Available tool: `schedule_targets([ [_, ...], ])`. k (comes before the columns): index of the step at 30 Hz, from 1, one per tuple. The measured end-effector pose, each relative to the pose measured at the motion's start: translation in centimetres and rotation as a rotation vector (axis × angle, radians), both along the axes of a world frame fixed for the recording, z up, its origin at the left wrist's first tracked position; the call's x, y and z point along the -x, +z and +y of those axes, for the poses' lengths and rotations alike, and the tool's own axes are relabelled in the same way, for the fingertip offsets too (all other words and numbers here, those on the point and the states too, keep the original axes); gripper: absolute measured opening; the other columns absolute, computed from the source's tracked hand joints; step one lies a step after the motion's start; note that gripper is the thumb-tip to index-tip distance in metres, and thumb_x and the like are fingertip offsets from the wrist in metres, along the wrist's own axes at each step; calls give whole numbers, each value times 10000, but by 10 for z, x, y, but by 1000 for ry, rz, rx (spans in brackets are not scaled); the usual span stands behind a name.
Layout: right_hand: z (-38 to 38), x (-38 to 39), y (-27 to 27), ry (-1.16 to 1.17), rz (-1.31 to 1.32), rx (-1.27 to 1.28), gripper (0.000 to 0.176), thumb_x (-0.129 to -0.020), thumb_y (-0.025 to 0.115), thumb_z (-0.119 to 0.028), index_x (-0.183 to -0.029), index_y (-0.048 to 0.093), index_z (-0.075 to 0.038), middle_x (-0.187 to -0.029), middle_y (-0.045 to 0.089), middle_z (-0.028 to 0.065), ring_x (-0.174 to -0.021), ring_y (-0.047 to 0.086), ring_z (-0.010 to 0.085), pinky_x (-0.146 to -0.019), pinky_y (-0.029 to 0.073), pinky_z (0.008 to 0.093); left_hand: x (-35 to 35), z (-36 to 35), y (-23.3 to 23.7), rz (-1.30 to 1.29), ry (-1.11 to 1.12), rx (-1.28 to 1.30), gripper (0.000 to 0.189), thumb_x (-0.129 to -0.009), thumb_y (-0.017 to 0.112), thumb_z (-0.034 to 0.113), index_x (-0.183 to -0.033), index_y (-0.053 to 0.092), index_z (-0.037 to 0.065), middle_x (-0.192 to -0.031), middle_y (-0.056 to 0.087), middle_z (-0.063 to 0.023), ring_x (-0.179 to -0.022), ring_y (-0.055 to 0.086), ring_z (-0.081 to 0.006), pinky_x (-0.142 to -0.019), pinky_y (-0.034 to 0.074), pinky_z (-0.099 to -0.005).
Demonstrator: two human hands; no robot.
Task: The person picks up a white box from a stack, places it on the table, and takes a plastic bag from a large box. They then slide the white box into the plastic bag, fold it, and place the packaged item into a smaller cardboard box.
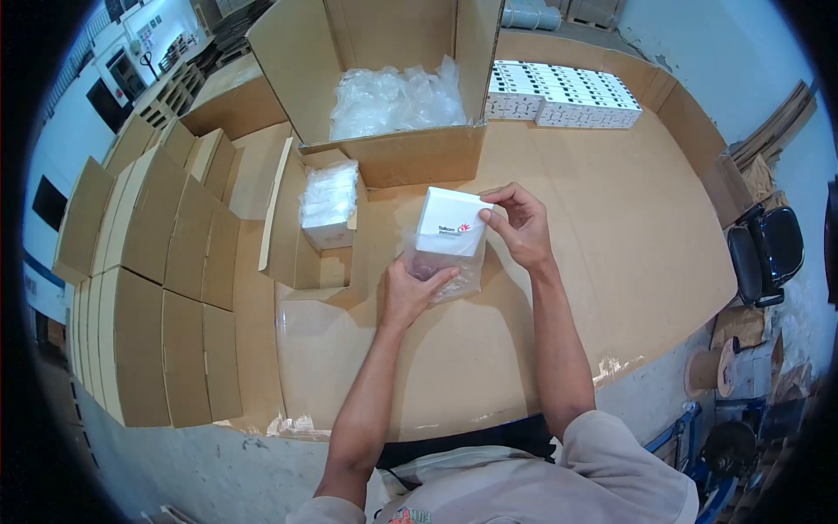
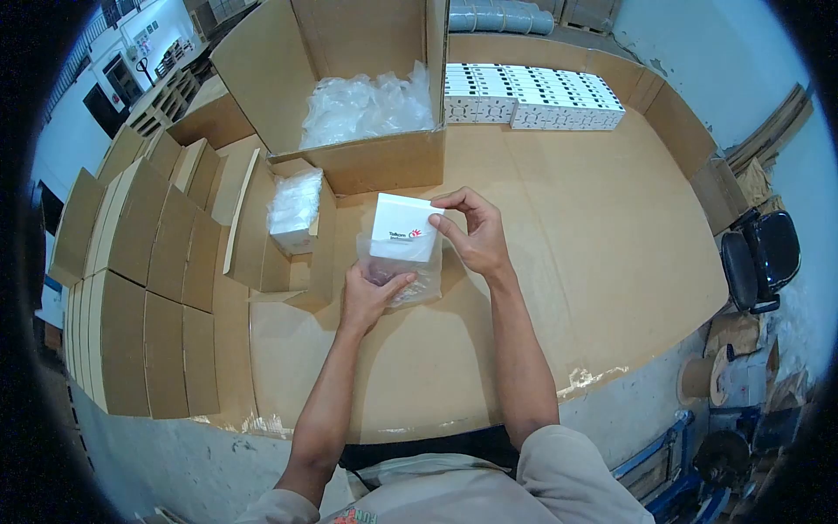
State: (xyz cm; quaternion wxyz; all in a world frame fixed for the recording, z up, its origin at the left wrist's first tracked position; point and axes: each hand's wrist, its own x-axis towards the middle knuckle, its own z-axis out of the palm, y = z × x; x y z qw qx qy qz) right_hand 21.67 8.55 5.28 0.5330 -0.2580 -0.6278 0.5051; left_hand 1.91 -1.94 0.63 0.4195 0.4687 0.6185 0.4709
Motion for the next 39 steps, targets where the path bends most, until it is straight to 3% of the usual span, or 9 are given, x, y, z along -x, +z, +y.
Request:
schedule_targets([
  [4,0,1,0,11,-38,7,164,-890,764,-26,-1030,687,9,-1046,715,103,-1046,654,180,-1003,486,349,-3,-4,16,-31,-14,-52,476,-830,883,205,-1181,668,-34,-1054,739,-101,-917,693,-153,-808,567,-334],
  [7,0,0,-1,17,-59,5,157,-888,756,-25,-1024,687,9,-1038,715,96,-1032,653,176,-1003,484,347,-1,-1,1,-227,15,-127,427,-892,828,267,-1171,704,-32,-1021,749,-82,-898,688,-142,-813,555,-326],
  [14,-1,1,-2,27,-166,-52,169,-890,744,-41,-1046,694,0,-1012,715,79,-1016,652,165,-974,493,339,1,0,6,-285,46,-182,382,-948,777,251,-1204,693,-20,-1089,723,-61,-982,660,-121,-871,521,-292],
  [23,-15,6,9,152,-249,116,402,-883,758,-16,-1261,623,-12,-1107,675,60,-969,651,135,-845,540,295,2,6,-8,-381,187,-191,355,-966,760,278,-1148,703,-21,-1005,729,-53,-897,646,-100,-806,516,-278],
  [26,-15,13,2,200,-166,171,411,-888,740,27,-1271,597,-12,-1041,670,49,-926,642,109,-794,541,267,3,8,-13,-372,200,-189,356,-971,754,283,-1142,703,-25,-1001,730,-55,-892,647,-99,-797,518,-277],
  [39,-10,3,-4,189,-283,141,156,-906,749,-21,-1052,712,18,-941,715,33,-842,660,97,-817,561,272,3,5,3,-288,135,-208,307,-992,726,244,-1124,700,-32,-999,730,-62,-875,652,-98,-790,526,-276],
])
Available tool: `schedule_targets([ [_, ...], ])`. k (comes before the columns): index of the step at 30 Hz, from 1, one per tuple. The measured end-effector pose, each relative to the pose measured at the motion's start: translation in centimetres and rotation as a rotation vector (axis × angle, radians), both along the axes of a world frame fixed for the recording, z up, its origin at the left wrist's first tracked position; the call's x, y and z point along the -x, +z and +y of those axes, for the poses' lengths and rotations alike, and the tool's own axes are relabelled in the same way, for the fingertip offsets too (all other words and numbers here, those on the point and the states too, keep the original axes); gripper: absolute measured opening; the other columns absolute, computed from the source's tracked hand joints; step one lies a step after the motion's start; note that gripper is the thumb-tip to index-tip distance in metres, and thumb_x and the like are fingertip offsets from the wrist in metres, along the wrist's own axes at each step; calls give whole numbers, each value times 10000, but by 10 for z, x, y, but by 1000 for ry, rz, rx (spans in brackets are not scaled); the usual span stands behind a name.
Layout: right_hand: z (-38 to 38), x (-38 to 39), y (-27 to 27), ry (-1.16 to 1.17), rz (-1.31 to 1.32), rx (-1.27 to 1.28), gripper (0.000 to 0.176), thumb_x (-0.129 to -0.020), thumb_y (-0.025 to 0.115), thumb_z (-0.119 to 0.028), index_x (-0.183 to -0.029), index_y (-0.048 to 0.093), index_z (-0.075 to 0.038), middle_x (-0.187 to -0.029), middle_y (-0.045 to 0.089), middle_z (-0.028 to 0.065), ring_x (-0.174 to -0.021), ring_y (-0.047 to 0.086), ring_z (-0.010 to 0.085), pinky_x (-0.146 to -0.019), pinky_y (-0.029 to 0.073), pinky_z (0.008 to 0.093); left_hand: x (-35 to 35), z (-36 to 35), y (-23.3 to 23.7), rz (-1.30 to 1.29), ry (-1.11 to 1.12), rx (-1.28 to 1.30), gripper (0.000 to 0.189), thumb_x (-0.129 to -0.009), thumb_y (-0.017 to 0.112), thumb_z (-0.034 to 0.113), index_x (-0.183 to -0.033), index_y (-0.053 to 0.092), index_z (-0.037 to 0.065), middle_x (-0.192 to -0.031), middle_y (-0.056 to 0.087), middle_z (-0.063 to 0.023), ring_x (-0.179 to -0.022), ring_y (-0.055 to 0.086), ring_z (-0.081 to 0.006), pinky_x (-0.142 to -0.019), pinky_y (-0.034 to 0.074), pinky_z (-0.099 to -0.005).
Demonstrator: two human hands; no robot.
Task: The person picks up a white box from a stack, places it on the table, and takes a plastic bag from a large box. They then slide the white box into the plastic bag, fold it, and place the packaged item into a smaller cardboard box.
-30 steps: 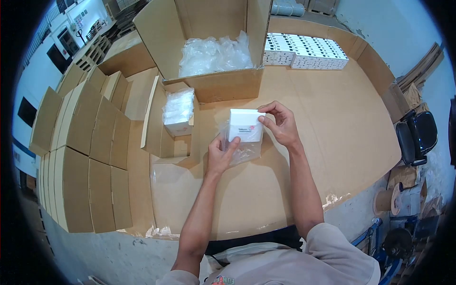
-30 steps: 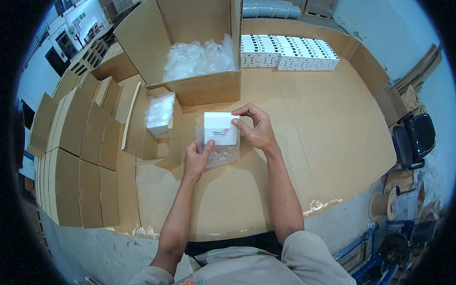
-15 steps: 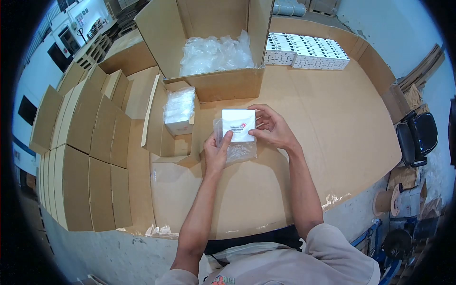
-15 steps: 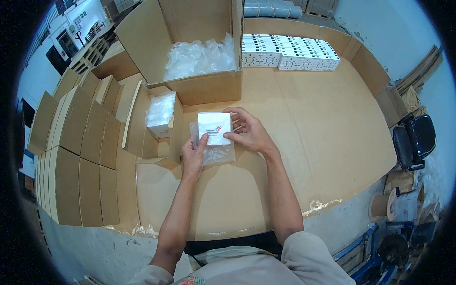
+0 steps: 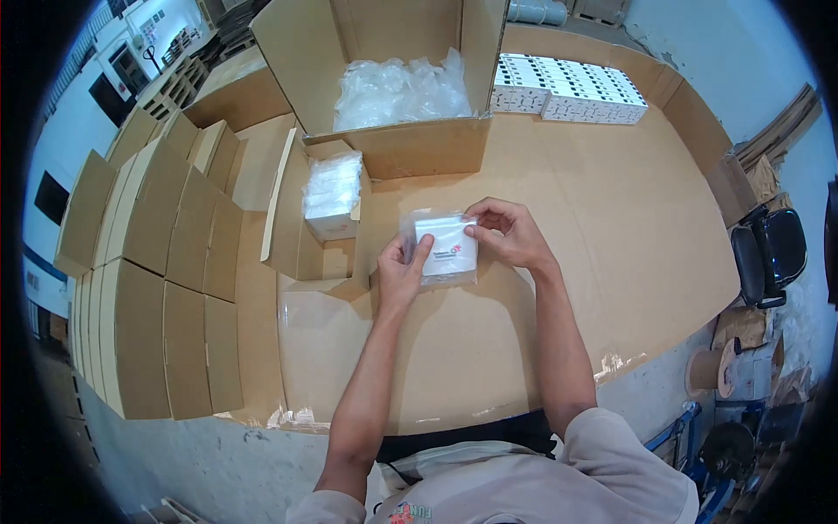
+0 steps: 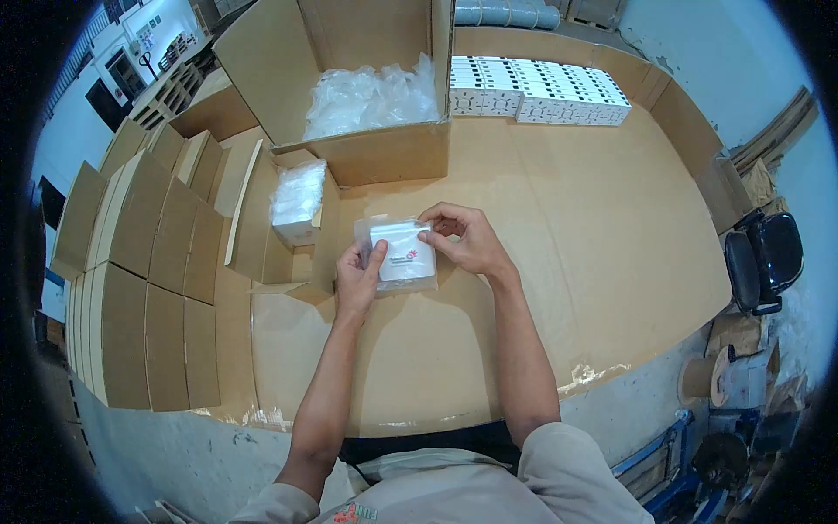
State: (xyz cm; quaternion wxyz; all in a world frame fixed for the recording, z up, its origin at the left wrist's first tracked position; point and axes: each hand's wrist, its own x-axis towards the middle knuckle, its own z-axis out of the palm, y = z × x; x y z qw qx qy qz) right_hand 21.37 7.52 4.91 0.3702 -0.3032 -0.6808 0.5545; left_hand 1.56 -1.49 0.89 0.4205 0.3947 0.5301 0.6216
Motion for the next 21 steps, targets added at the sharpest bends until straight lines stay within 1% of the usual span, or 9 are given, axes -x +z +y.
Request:
schedule_targets([
  [5,3,-5,2,24,-112,-81,123,-890,772,-57,-989,766,16,-946,752,73,-856,685,123,-846,571,300,4,2,-9,-34,-51,-38,284,-996,718,210,-1134,677,-35,-1029,720,-66,-909,655,-105,-813,527,-272],
  [8,2,-8,7,19,-106,-132,123,-887,775,-63,-986,779,10,-972,764,90,-872,698,138,-861,572,305,3,2,-7,-35,-56,-88,273,-999,709,178,-1159,657,-36,-1059,710,-67,-946,653,-109,-841,524,-272],
  [11,-1,-5,11,-21,-4,-134,128,-888,773,-56,-998,780,9,-981,768,93,-899,705,144,-875,570,305,3,1,-4,-75,-52,-122,268,-1004,696,154,-1185,644,-37,-1078,702,-66,-979,647,-110,-866,520,-273],
  [14,-1,0,9,-87,62,-76,177,-881,773,-37,-1051,763,13,-1014,768,89,-929,709,149,-885,569,306,4,2,-8,-79,-35,-169,268,-1009,684,139,-1205,641,-39,-1080,698,-61,-992,643,-109,-874,519,-270],
  [17,-10,9,21,-142,262,130,252,-869,777,-8,-1116,733,15,-1050,763,84,-941,708,148,-893,567,304,4,1,-6,-52,5,-169,280,-1008,683,128,-1234,638,-31,-1098,692,-59,-998,641,-111,-879,518,-272],
  [20,-12,13,20,-106,270,100,313,-858,771,31,-1164,711,-2,-1064,760,88,-948,708,146,-885,568,298,4,1,-3,-35,17,-135,283,-1000,690,112,-1245,639,-21,-1122,688,-66,-1020,638,-117,-898,511,-276],
  [21,-11,11,17,-79,163,46,308,-853,769,41,-1154,719,-6,-1062,760,89,-958,708,149,-885,567,298,5,0,-2,-47,10,-114,277,-994,696,97,-1239,641,-19,-1134,687,-72,-1035,635,-121,-907,508,-280],
])
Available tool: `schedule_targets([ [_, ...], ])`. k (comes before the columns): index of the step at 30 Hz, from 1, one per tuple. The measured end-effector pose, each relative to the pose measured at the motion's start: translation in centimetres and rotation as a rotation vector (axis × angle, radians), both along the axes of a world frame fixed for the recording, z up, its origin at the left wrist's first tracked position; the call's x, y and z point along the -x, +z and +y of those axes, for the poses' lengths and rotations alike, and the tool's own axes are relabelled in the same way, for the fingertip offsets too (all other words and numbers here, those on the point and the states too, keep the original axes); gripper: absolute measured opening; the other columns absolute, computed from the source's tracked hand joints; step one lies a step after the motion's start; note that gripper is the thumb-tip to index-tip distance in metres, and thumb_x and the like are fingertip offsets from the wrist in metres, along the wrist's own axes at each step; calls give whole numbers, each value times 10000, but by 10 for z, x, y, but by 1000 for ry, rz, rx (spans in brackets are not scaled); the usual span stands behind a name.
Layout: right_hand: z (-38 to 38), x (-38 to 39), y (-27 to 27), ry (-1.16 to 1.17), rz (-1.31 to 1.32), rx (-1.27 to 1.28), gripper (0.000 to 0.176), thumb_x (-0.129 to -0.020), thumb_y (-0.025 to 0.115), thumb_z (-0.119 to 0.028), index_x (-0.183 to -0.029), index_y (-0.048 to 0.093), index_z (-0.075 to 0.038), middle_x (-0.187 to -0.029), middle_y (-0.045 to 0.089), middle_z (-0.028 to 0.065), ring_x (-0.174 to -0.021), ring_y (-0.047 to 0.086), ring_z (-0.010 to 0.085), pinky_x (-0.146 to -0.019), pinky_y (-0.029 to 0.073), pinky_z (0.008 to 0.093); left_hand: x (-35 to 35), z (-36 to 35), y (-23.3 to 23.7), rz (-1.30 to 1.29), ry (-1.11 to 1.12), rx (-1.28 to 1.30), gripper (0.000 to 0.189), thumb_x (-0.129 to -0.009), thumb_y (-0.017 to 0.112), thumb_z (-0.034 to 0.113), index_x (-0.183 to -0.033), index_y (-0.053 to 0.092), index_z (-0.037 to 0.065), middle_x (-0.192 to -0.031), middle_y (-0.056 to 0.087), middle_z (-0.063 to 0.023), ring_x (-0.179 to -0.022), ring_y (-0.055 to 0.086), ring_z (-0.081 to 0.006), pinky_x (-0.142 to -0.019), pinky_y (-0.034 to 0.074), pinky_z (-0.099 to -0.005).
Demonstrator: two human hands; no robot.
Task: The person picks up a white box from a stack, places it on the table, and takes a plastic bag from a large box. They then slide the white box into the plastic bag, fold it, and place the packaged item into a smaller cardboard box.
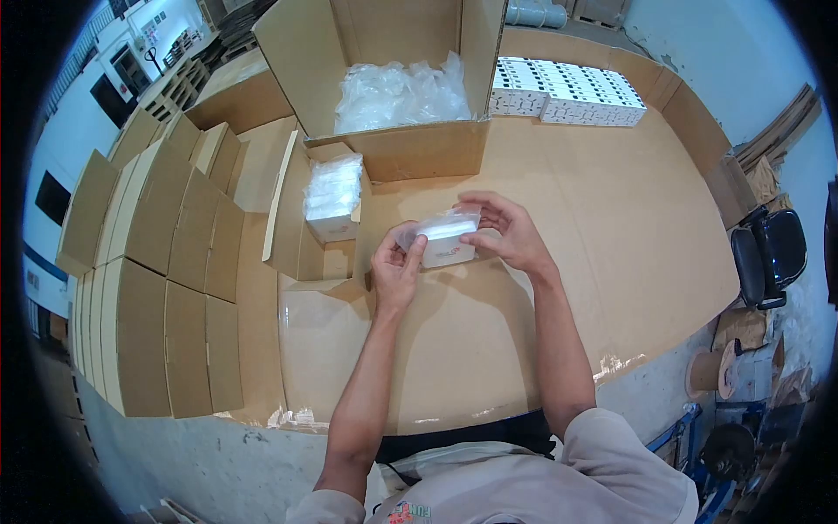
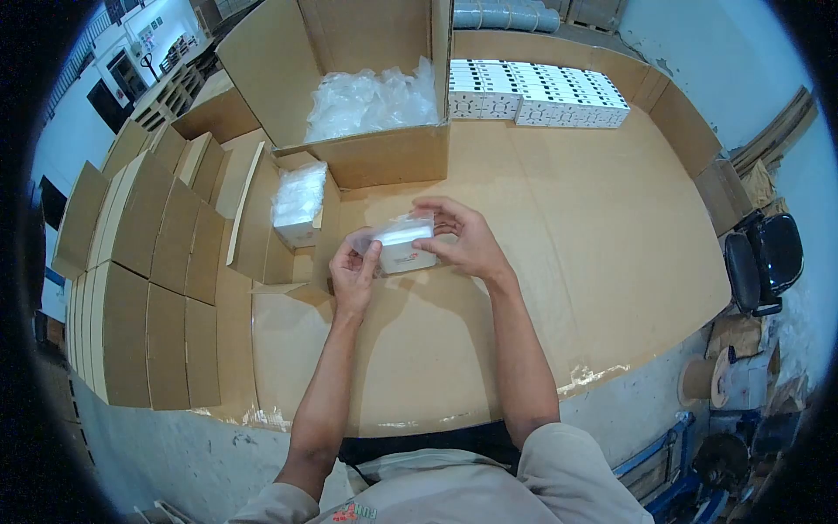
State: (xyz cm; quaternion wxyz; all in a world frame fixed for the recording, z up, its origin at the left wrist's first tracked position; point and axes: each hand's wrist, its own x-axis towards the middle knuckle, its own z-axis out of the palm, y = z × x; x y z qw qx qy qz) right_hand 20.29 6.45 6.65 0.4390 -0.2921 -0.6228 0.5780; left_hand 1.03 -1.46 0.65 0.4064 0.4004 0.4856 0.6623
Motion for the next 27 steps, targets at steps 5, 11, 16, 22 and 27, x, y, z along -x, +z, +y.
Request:
schedule_targets([
  [5,8,-5,-16,33,-222,-197,257,-835,758,68,-1077,768,-19,-1050,763,89,-978,707,164,-864,569,298,-3,1,7,84,-48,-162,232,-932,704,-25,-1157,657,0,-1211,678,-103,-1091,626,-146,-953,496,-290],
  [11,14,-14,-23,117,-163,-178,201,-854,744,54,-1036,797,-11,-1073,768,97,-934,701,163,-805,571,291,4,1,3,193,-54,-198,236,-888,657,-137,-1069,630,12,-1255,658,-127,-1156,600,-161,-993,467,-299],
  [16,13,-18,-19,119,-129,26,168,-872,752,26,-1036,789,18,-1091,766,97,-937,697,138,-802,567,277,0,3,1,96,-73,-190,180,-907,663,-102,-1023,615,28,-1241,631,-98,-1124,583,-146,-968,463,-295],
  [22,11,-7,-22,63,-5,88,76,-903,753,-4,-869,687,14,-1064,758,143,-893,694,126,-794,571,273,-3,2,3,-8,-77,-165,90,-981,681,50,-973,593,35,-1168,619,-71,-1066,551,-117,-947,442,-281],
  [27,14,-6,-30,53,25,124,190,-906,764,-19,-808,602,-29,-1045,752,153,-882,688,125,-760,560,265,-7,10,-13,-131,26,-142,152,-996,699,140,-940,583,60,-1129,627,-38,-1010,551,-94,-901,445,-260],
])
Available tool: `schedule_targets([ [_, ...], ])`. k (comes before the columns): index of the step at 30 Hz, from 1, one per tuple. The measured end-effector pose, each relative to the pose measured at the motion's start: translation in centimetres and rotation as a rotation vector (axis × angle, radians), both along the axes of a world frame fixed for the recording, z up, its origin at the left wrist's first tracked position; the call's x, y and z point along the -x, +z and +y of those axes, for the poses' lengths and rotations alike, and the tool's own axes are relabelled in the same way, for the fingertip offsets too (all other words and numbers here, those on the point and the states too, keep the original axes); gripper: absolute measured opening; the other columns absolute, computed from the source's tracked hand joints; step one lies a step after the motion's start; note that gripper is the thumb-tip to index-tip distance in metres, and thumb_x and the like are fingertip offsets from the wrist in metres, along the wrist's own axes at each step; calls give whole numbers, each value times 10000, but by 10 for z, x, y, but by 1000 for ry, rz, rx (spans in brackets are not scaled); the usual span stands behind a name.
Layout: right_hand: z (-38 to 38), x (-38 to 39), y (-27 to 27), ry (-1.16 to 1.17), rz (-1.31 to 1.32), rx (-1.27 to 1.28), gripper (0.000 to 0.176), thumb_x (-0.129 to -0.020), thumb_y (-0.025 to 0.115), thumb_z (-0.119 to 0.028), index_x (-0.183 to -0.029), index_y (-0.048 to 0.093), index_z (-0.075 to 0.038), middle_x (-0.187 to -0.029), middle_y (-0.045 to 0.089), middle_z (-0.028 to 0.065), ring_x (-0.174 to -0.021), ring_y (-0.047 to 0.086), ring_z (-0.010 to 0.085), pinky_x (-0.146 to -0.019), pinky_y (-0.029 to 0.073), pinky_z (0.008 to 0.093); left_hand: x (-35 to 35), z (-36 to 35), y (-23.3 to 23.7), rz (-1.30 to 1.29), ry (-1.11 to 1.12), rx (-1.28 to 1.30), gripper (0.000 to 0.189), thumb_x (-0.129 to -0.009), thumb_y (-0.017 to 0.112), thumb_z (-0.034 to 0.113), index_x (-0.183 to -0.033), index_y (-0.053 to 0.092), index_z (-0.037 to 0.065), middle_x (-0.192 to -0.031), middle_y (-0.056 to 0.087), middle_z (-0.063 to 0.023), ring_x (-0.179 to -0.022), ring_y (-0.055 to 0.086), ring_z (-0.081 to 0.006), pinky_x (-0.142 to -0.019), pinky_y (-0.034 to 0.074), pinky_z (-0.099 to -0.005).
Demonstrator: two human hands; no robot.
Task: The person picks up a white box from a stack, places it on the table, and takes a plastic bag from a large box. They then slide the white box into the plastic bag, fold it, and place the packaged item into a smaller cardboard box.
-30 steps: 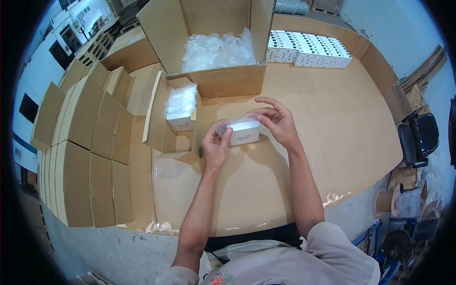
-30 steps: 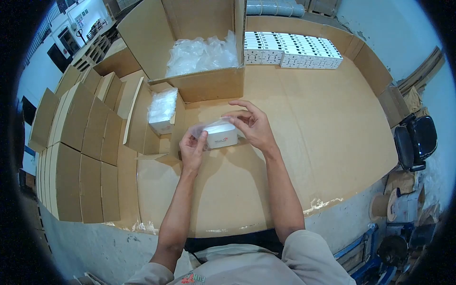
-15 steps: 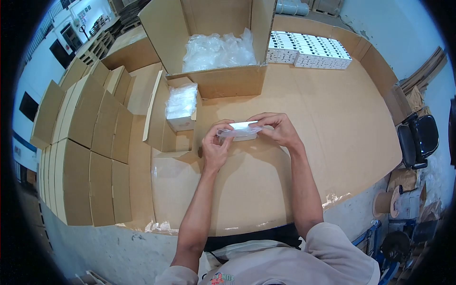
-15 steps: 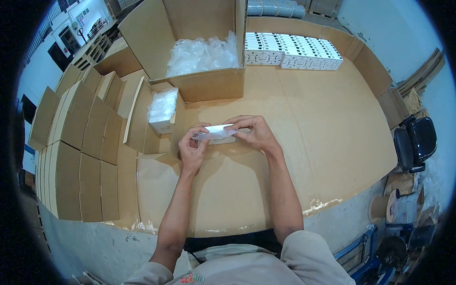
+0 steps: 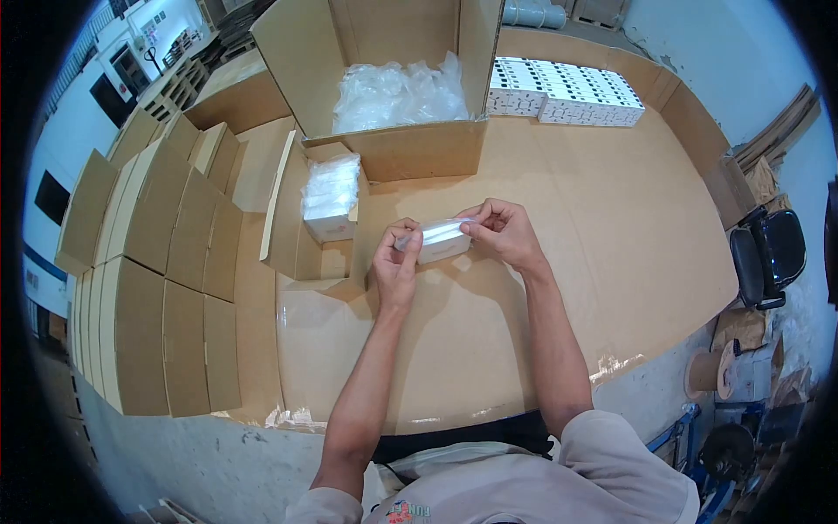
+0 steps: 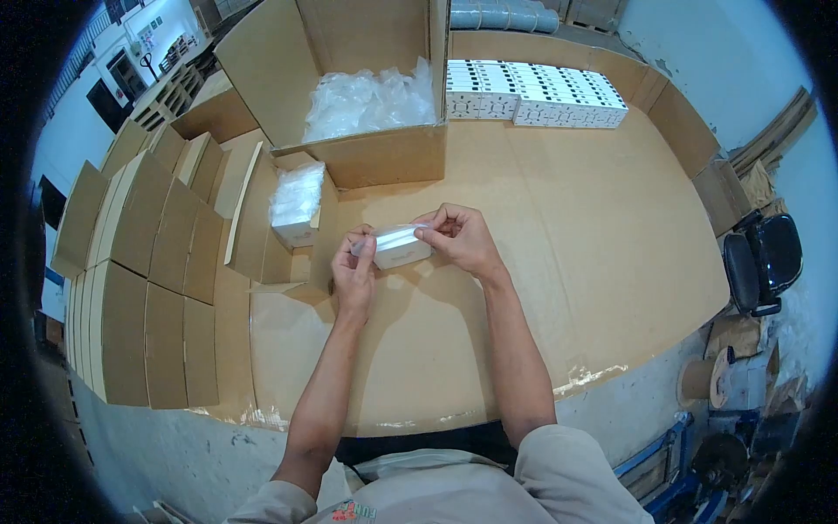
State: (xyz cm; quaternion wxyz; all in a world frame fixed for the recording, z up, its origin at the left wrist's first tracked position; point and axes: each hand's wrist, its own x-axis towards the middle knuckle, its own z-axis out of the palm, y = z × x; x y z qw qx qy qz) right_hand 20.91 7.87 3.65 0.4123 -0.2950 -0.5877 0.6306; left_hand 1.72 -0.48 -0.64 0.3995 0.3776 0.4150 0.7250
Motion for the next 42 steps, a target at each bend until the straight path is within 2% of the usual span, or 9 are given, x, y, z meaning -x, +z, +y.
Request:
schedule_targets([
  [4,2,1,-8,-2,74,47,191,-913,768,-44,-810,607,-42,-1045,749,139,-864,666,113,-718,532,258,-5,0,-3,-177,67,37,157,-1003,682,94,-936,540,88,-1066,594,-4,-963,549,-75,-856,464,-267],
  [8,0,4,-8,-9,117,88,202,-926,761,-64,-799,604,-61,-1046,746,137,-860,636,105,-707,501,256,-1,1,-3,-130,78,66,189,-985,704,81,-928,526,99,-1010,585,9,-912,545,-65,-825,464,-244],
  [14,2,4,-9,41,250,346,237,-933,743,-81,-763,580,-109,-1015,743,143,-826,602,106,-672,446,267,0,2,-6,-119,69,104,198,-978,719,88,-915,532,106,-973,593,17,-885,543,-61,-788,464,-238],
  [20,7,4,-14,33,197,439,245,-952,690,-42,-762,552,-113,-1059,720,103,-936,637,127,-749,478,276,-1,1,0,-94,72,148,203,-975,727,97,-912,534,106,-958,600,16,-864,540,-48,-761,452,-232],
  [26,-5,-2,13,35,416,102,66,-904,704,30,-924,687,-30,-1274,651,121,-1154,615,190,-970,502,327,1,1,-5,-77,79,172,201,-977,728,105,-918,536,103,-951,599,20,-853,534,-45,-754,440,-226],
  [29,-3,-17,18,210,97,-75,201,-894,725,18,-1088,751,-25,-1283,663,105,-1189,608,192,-992,498,327,-1,0,-2,-79,78,192,194,-979,724,103,-924,538,101,-946,598,20,-854,531,-46,-760,436,-221],
  [32,-2,-11,13,226,-77,-177,285,-888,747,-2,-1171,755,-30,-1247,697,92,-1142,629,179,-958,517,317,0,1,-3,-78,84,171,191,-980,724,103,-928,540,99,-942,596,18,-855,531,-47,-771,435,-220],
  [35,-8,-6,15,140,-160,-46,311,-882,763,-16,-1192,747,-24,-1148,737,82,-1067,655,162,-905,536,312,0,1,-2,-92,77,169,192,-978,727,105,-930,541,98,-940,595,17,-854,533,-49,-778,437,-222],
  [42,-5,-5,9,95,-217,-55,313,-876,777,-30,-1186,746,-9,-1069,752,72,-996,669,154,-874,547,313,4,3,-11,-89,63,156,192,-968,739,111,-971,549,87,-971,604,4,-898,552,-62,-816,455,-230],
])
